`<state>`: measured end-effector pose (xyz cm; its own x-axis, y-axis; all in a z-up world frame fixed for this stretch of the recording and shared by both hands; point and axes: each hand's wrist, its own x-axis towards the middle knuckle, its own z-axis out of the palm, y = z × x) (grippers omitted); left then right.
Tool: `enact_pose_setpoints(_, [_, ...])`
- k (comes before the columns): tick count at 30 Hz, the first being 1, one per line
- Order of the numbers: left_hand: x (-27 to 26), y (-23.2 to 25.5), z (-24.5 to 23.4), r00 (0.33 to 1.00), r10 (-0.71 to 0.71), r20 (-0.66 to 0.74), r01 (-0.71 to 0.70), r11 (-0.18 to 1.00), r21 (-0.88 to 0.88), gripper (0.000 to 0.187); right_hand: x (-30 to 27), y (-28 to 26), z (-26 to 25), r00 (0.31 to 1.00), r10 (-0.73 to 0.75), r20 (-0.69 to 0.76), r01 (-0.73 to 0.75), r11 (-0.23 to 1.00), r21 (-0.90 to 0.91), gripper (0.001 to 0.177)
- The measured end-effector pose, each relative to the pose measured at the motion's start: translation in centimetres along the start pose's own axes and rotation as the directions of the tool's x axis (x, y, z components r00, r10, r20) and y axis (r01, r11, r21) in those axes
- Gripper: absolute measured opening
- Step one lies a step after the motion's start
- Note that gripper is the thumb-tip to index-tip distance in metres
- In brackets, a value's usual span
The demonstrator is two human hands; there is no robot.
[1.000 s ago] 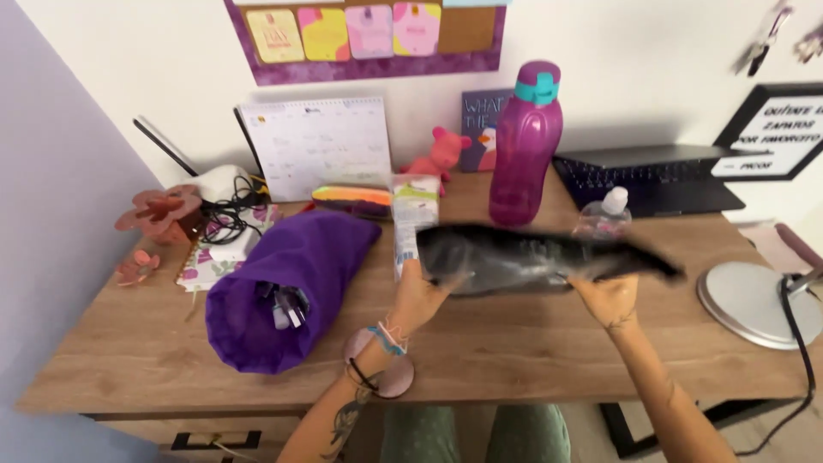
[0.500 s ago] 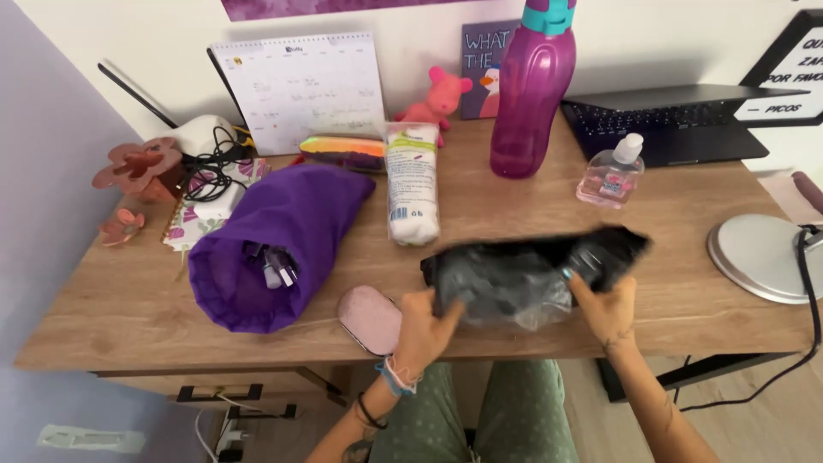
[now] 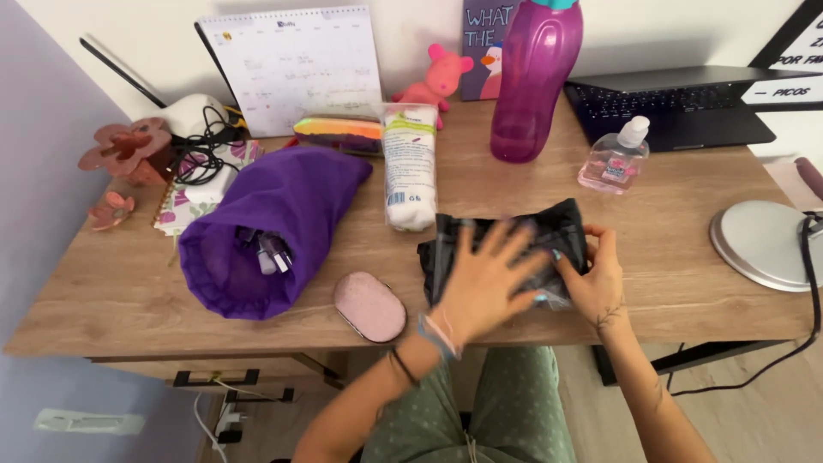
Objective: The person organizes various items on a desk, including a tube of cotton, a purple drawstring bag, a nail care kit, and a black plastic bag. They place items into the bags and arrange them on the desk.
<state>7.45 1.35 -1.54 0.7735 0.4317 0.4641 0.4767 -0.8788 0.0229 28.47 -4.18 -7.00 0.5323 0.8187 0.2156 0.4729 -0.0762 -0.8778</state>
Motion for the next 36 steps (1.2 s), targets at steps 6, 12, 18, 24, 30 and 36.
enact_pose_setpoints(6, [-0.8,-2.1,2.0,0.975,-0.223,-0.008,0.218,0.958,-0.184,0.081,-0.6,-1.5,-0.5,0.95,-0.269,-0.159,0.182,0.89,-0.419,0.054])
enact_pose_setpoints(12, [-1.8,-3.7,4.4,0.991,-0.122,0.061,0.127,0.989,-0.079,0.124,0.5,-5.4,0.5,0.592,-0.686,0.423,0.784,0.369,-0.498,0.04])
enact_pose_setpoints(18, [-4.0,-4.2,2.6,0.968,-0.199,0.154,0.208,0.977,-0.044,0.135,3.7,-3.8,0.0,0.607,-0.361,0.709,0.742,0.577,-0.342,0.066])
enact_pose_setpoints(24, [-5.0,-3.9,0.6,0.968,-0.238,0.085,0.248,0.959,-0.137,0.122,5.6,-4.0,0.7,0.542,-0.297,0.786,0.725,0.639,-0.258,0.1])
enact_pose_setpoints(30, [-7.6,-3.1,0.2,0.967,-0.205,-0.149,0.173,0.963,-0.205,0.111,5.6,-7.5,1.7,0.422,-0.314,0.85,0.784,0.598,-0.168,0.118])
enact_pose_setpoints(36, [-8.1,-2.6,-2.0,0.966,-0.019,-0.256,0.023,1.0,0.014,0.095,6.3,-10.2,3.0,0.386,-0.055,0.921,0.796,0.524,-0.302,0.122])
